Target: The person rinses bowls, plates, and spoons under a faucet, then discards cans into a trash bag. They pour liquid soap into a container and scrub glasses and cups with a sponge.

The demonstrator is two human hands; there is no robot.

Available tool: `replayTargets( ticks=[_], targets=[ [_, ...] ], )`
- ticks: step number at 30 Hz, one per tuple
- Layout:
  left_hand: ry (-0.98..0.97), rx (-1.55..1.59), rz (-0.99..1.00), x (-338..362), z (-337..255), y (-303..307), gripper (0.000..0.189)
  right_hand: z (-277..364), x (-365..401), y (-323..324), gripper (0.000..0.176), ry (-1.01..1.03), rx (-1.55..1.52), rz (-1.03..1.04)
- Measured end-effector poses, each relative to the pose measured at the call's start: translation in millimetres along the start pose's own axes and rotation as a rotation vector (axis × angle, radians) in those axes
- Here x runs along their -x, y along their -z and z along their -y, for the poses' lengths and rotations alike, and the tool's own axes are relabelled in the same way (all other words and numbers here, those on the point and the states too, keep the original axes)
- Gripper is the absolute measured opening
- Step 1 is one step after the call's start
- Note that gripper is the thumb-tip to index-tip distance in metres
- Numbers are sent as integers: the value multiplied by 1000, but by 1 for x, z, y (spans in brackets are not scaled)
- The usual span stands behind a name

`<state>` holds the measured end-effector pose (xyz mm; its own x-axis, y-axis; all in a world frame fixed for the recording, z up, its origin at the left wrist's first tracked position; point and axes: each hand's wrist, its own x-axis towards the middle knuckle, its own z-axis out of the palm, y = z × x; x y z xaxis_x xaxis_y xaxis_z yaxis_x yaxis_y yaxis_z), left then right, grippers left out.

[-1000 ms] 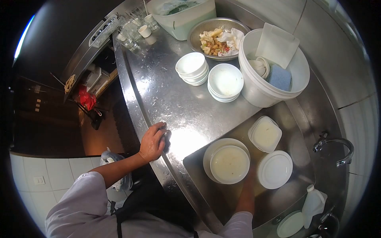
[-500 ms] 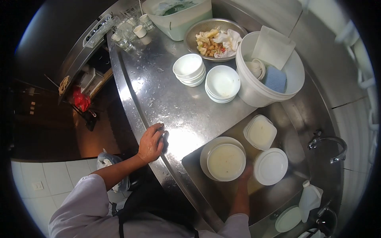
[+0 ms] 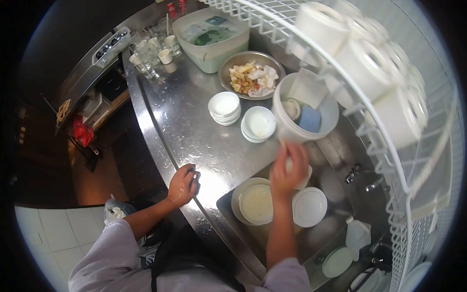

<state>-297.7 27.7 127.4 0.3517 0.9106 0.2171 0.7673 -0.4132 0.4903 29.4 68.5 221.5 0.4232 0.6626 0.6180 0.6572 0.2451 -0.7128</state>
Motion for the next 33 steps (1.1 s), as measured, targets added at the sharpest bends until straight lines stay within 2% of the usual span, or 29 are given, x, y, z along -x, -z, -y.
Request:
replayTargets(
  ticks=[1,3,7,8,9,10,11,12,13,15,17,21,22,25,26,27,33],
  targets=[
    [0,1,0,0,-1,1,26,1,-35,-25,21,116,-4,50],
    [-11,-14,-1,-2,-2,1,26,22,-87,-58,20,168,-38,76],
    [-19,-33,0,-1,-1,0,27,21,-71,-21,17,29,-76,-44],
    [-16,-29,-5,-2,-2,0,27,0,-41,-3,16,-16,-82,-53],
    [-11,-24,2,-3,-2,-1,27,-28,-2,10,13,-159,-133,-59],
    [-4,-21,4,-2,-2,-1,27,-47,33,27,10,-117,34,-63],
    [7,-22,4,-2,-2,-1,27,-80,86,45,9,-324,120,27],
    [1,-27,3,-3,-3,0,26,-112,135,61,10,-364,180,97],
    [-2,-33,-3,-5,-3,0,26,-147,186,78,12,-373,375,221],
    [-15,-48,4,-5,-4,0,25,-211,277,99,17,-638,284,272],
    [-10,-58,3,-6,-5,-2,24,-297,354,115,19,-799,144,336],
    [-10,-59,14,-6,-7,-2,25,-310,374,101,21,-1101,51,457],
    [-10,-64,15,-6,-7,-2,25,-328,382,95,28,-854,45,538],
    [-22,-87,31,-6,-4,-4,26,-357,395,91,36,-647,445,807],
    [-21,-89,41,-5,-3,-5,27,-354,383,94,36,-583,543,1013],
    [-20,-94,48,-5,-3,-5,28,-356,380,94,36,-563,578,1051],
    [-4,-94,85,-5,-3,-6,32,-372,372,79,35,-601,597,962]
  ],
)
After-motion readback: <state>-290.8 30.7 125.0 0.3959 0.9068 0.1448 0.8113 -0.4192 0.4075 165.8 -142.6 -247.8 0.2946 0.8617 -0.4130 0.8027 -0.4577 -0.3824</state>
